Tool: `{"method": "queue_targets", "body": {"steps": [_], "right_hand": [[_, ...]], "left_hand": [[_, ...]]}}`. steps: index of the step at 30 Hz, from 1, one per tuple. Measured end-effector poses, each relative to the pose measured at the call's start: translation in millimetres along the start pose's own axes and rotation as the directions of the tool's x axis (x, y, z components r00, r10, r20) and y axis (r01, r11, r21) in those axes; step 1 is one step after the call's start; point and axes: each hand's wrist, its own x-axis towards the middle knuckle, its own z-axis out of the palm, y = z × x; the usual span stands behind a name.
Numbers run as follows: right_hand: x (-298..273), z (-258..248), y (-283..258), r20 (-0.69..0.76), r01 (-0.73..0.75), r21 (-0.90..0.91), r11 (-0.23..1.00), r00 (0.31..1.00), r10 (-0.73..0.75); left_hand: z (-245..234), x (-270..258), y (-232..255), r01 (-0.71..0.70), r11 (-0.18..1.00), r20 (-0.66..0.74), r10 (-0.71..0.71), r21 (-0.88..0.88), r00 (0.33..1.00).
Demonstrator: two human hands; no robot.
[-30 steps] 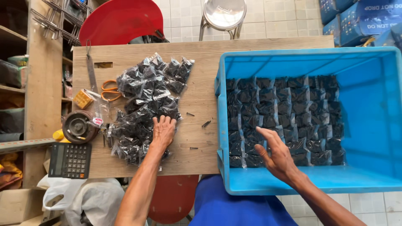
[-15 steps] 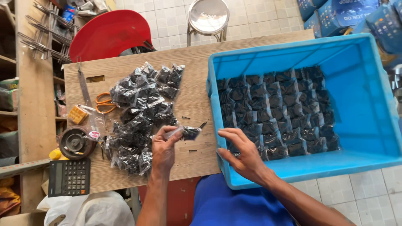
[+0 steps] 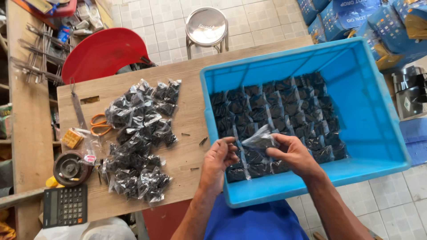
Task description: The person picks up small plastic bags containing black hardware components from a wooden table and places them into organized rows inside a blue plastic bin.
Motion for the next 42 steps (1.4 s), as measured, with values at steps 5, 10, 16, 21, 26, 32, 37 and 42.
{"method": "queue_targets", "body": {"steps": [5, 10, 16, 21, 26, 32, 37, 42], "right_hand": [[-15.8, -53.5, 10.1, -0.111, -0.038, 0.077, 0.996, 0.993, 0.046], [-9.6, -81.1, 33.2, -0.169, -0.054, 0.027, 0.998, 0.984, 0.058], [-2.5, -98.7, 35.2, -0.044, -0.156, 0.116, 0.981, 0.986, 0.162], [0.3, -107.9, 42.7, 0.054, -0.19, 0.404, 0.895, 0.982, 0.184], [-4.6, -91.7, 31.3, -0.084, -0.228, 0.126, 0.965, 0.967, 0.239], [-3.9, -76.6, 56.3, -0.143, -0.162, 0.34, 0.926, 0.965, 0.221], [-14.1, -67.7, 59.7, -0.211, -0.165, 0.181, 0.969, 0.956, 0.202], [-22.4, -55.5, 11.4, -0.049, -0.187, -0.016, 0.982, 0.981, 0.186]], "left_hand": [[22.3, 10.6, -26.4, 0.033, 0.98, -0.057, -0.023, 0.197, 0.998], [36.7, 17.8, -53.2, 0.068, 0.965, -0.096, -0.045, 0.254, 0.994], [63.4, 17.5, -55.6, 0.207, 0.914, -0.163, -0.159, 0.348, 0.974], [79.9, 16.3, -56.4, 0.239, 0.936, -0.186, -0.195, 0.258, 0.963], [87.2, 14.0, -62.7, 0.224, 0.956, -0.175, -0.192, 0.187, 0.966], [98.7, 10.9, -76.1, 0.163, 0.977, -0.047, -0.158, 0.136, 0.986], [84.4, 24.1, -100.9, 0.016, 0.993, -0.124, -0.001, 0.118, 0.992], [84.8, 19.0, -71.2, -0.08, 0.89, 0.015, 0.082, 0.449, 0.997]]}}
